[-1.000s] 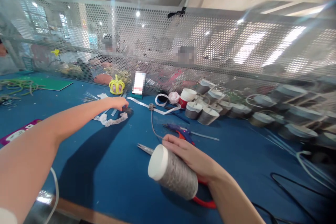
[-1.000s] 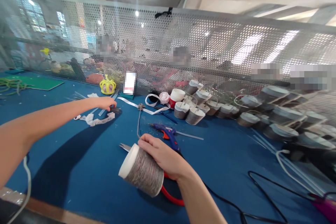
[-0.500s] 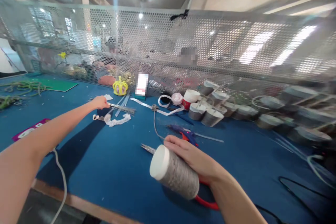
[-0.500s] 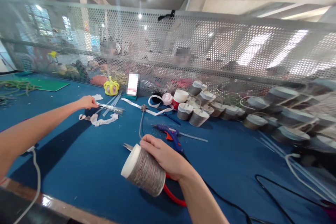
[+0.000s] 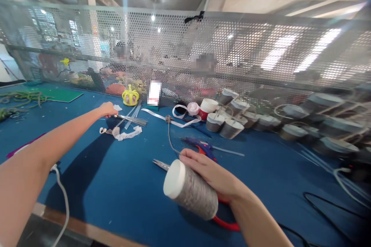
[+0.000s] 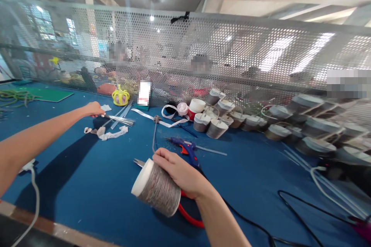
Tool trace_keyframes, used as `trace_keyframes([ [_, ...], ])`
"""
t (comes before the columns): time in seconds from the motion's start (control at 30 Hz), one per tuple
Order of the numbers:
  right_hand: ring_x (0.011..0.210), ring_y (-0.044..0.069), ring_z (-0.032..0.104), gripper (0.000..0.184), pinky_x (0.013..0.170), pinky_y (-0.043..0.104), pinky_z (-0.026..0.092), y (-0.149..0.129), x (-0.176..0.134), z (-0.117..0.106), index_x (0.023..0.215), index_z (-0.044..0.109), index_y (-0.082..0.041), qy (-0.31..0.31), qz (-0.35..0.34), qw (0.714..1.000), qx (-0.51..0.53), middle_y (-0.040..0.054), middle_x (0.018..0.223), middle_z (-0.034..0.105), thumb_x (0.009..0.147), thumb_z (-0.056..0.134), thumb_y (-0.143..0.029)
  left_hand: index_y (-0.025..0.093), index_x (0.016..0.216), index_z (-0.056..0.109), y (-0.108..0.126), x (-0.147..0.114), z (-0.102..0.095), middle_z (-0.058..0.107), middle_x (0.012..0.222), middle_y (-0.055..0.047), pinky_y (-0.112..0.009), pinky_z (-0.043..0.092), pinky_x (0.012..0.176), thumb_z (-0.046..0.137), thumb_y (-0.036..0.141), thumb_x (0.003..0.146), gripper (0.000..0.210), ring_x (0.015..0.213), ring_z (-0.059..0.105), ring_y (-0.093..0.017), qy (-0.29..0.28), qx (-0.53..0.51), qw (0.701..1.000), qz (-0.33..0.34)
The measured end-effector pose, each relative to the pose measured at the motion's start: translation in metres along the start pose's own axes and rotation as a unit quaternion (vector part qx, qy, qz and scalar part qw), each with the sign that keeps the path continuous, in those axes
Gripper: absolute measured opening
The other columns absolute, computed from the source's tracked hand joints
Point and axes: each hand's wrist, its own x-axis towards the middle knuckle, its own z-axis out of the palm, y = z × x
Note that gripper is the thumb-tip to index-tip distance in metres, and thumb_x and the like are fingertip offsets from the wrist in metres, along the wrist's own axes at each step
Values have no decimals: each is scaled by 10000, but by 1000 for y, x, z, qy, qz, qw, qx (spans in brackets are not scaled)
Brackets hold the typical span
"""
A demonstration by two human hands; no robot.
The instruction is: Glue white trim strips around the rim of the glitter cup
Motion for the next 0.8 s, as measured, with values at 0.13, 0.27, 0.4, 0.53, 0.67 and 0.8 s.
trace_keyframes([
  [0.13,591,92,362,257,535,223,309,0,1,-1,727,421,-193,-2,2,1000,-4,-36,646,368,776,429,-445,90,651,625,3,4,-8,637,584,-96,-180,417,437,510,345,634,280,458,560,-132,-2,10,1000,-4],
  [0.27,600,95,361,255,541,225,313,-1,0,-1,719,423,-191,-2,2,1000,-16,-32,652,373,778,425,-439,91,605,619,8,10,-12,642,617,-115,-195,422,485,519,347,609,275,548,593,-174,16,37,999,16],
  [0.4,592,94,359,246,540,226,313,-1,0,1,709,422,-192,4,-2,999,-34,-33,646,373,786,415,-426,112,694,628,9,8,-11,653,795,-121,-203,412,559,519,327,571,270,781,594,-234,52,53,996,53],
  [0.53,602,96,371,259,549,229,319,1,1,2,716,438,-188,7,-8,999,-42,-30,653,386,782,415,-438,135,709,621,6,5,-7,655,816,-88,-201,393,550,494,350,568,286,787,584,-221,61,40,994,79],
  [0.67,612,101,387,268,556,231,325,3,3,2,730,441,-189,0,-6,999,-44,-28,657,395,780,412,-450,151,677,603,3,7,-1,657,722,-50,-188,372,519,472,357,580,263,710,580,-179,63,8,994,87],
  [0.8,627,107,398,271,563,233,326,3,4,2,731,436,-192,-6,-5,999,-53,-25,666,399,782,405,-455,158,646,576,3,10,5,645,743,-34,-190,370,545,495,336,545,220,743,560,-173,77,-29,991,101],
])
